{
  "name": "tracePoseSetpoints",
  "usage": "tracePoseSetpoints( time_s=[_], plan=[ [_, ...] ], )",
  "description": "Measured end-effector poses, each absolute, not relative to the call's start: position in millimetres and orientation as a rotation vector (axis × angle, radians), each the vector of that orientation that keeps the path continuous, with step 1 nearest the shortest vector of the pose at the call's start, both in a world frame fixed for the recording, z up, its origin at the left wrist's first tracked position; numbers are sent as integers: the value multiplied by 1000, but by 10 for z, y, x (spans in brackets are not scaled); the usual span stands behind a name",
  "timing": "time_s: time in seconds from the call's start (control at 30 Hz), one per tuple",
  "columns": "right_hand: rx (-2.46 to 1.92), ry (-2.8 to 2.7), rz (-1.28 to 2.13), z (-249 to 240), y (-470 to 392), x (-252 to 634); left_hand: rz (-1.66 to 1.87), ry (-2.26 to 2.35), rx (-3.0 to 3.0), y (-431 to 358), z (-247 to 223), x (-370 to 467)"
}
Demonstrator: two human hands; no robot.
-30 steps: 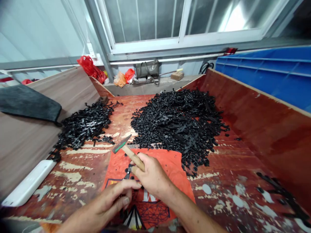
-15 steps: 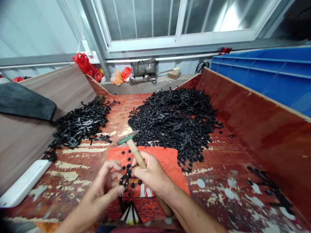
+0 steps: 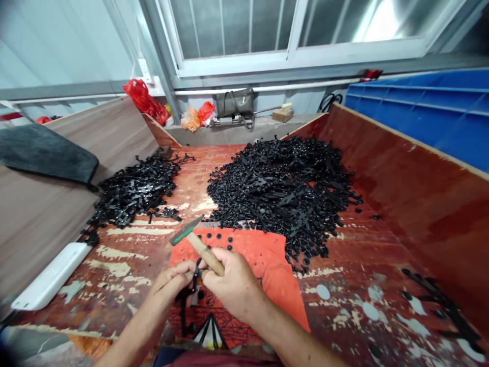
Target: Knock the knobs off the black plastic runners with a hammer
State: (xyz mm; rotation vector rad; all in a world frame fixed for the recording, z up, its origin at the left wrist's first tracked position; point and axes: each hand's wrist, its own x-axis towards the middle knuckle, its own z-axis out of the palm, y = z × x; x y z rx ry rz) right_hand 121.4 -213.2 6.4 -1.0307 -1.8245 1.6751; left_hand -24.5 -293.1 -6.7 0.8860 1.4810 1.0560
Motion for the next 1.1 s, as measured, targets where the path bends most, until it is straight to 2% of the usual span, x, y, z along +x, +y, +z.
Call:
tracePoseSetpoints(
  time_s=[0.17,0.3,0.57,0.8,1.1],
  plan=[
    [-1038,-1890,1612,86,-2174,1223,1047,1462,839,-2850,-79,-270],
    [-1052,-1961,1566,124,-2177,1386,1121,1698,938,-2801,-129,-567],
    [-1269,-2165,1204,-99,-2161,2068,759,1889,1317,-2757,-284,-762],
    [-1418,-2202,1189,-364,-2195,2282,579,2031,1402,-2635,-254,-633],
    [-1348,-2328,1094,-213,-2210,2215,557,2095,1391,-2621,-303,-643]
  ],
)
